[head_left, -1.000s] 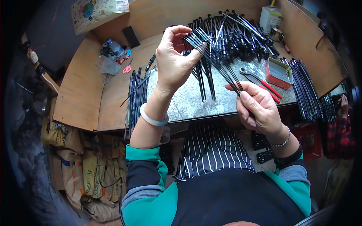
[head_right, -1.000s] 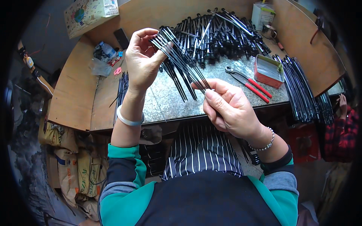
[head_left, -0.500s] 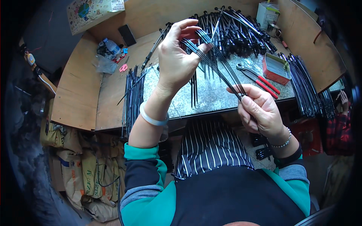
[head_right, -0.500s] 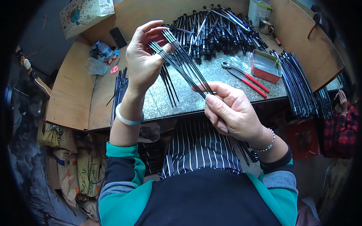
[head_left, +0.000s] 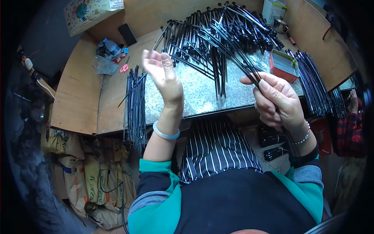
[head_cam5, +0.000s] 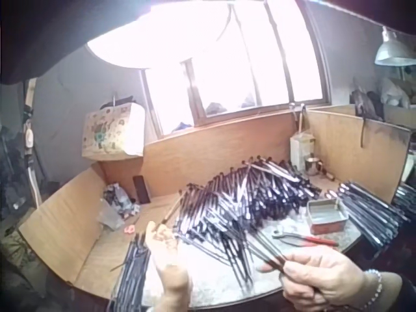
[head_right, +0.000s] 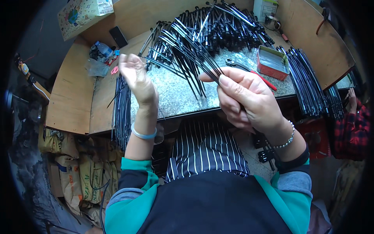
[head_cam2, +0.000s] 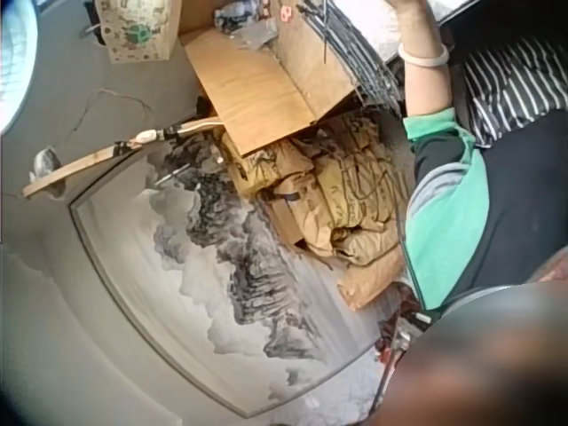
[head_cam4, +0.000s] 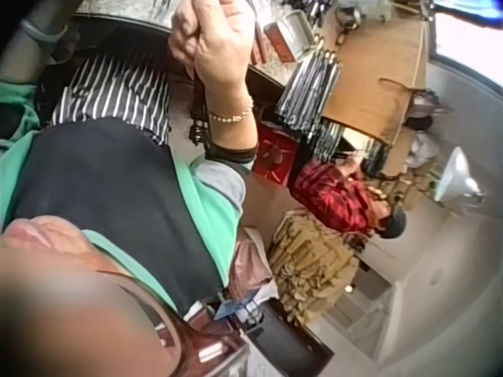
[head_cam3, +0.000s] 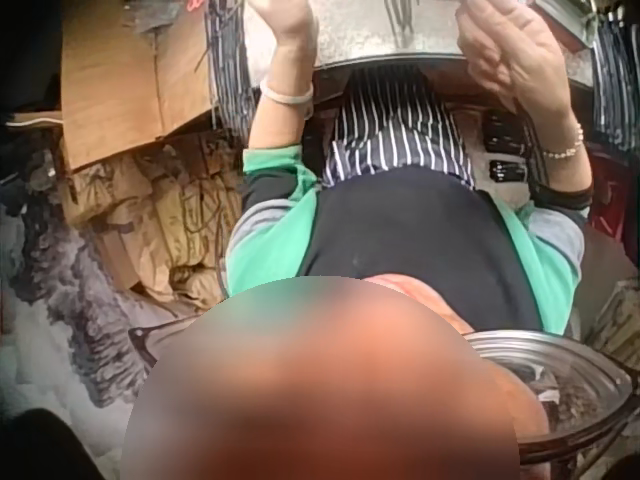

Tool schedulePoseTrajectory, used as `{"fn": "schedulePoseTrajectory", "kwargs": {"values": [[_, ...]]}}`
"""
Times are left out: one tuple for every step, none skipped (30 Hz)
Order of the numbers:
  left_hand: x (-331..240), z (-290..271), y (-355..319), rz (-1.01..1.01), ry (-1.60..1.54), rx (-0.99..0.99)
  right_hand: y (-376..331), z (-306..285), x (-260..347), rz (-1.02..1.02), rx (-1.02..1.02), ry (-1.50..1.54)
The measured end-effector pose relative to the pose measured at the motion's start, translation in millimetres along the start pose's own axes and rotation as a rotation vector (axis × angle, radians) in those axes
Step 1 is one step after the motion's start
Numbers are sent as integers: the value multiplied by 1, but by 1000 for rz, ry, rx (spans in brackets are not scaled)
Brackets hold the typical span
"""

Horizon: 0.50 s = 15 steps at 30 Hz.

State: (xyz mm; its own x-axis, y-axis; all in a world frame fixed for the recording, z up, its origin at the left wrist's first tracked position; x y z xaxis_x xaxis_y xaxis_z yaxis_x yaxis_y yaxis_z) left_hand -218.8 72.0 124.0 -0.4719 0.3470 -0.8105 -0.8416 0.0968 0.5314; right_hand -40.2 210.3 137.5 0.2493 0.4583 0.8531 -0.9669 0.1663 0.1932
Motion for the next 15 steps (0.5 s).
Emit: {"fn": "schedulePoseTrajectory", "kwargs": {"values": [[43, 8, -6, -241, -127, 92, -1, 0, 1, -9, 1, -10], [77, 19, -15, -483, -253, 181, -3, -2, 2, -15, 4, -18], [79, 56, -25, -629, -777, 496, -7, -3, 1, -7, 0, -18], [61, 77, -37, -739, -1303, 802, -9, -3, 0, -25, 27, -64], [49, 94, -32, -750, -1315, 796, -14, -6, 1, -48, 35, -118], [55, 103, -17, -716, -972, 609, -19, -8, 3, -69, 45, -171], [55, 98, -5, -671, -624, 419, -25, -11, 1, -86, 59, -217], [46, 102, -5, -685, -628, 417, -36, -14, 2, -136, 63, -352], [30, 104, -1, -577, -555, 483, -45, -20, -6, -181, 74, -483], [15, 109, 1, -468, -487, 553, -52, -30, -22, -169, 65, -484], [3, 112, 1, -357, -417, 620, -58, -40, -42, -183, 93, -627], [-10, 120, -4, -241, -355, 691, -65, -49, -60, -198, 118, -778], [-5, 125, -15, -205, -301, 738, -65, -61, -76, -318, 114, -974], [3, 126, -28, -168, -244, 785, -63, -69, -93, -440, 111, -1168], [14, 122, -38, -177, -245, 787, -61, -82, -116, -432, 106, -1165]]}}
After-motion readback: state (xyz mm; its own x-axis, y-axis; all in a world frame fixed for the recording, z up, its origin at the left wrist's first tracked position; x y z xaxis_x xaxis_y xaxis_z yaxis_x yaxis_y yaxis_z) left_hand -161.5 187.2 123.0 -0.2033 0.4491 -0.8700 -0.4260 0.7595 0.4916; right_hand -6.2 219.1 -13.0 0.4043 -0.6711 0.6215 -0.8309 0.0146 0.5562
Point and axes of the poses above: each hand's wrist, its own y-axis towards the middle knuckle, its own z-axis out of the palm, x = y × z, the point moved 10 cm from there along y, towards the middle knuckle, and after that the axes turned 9 degrees about -z, right-handed, at the moved point
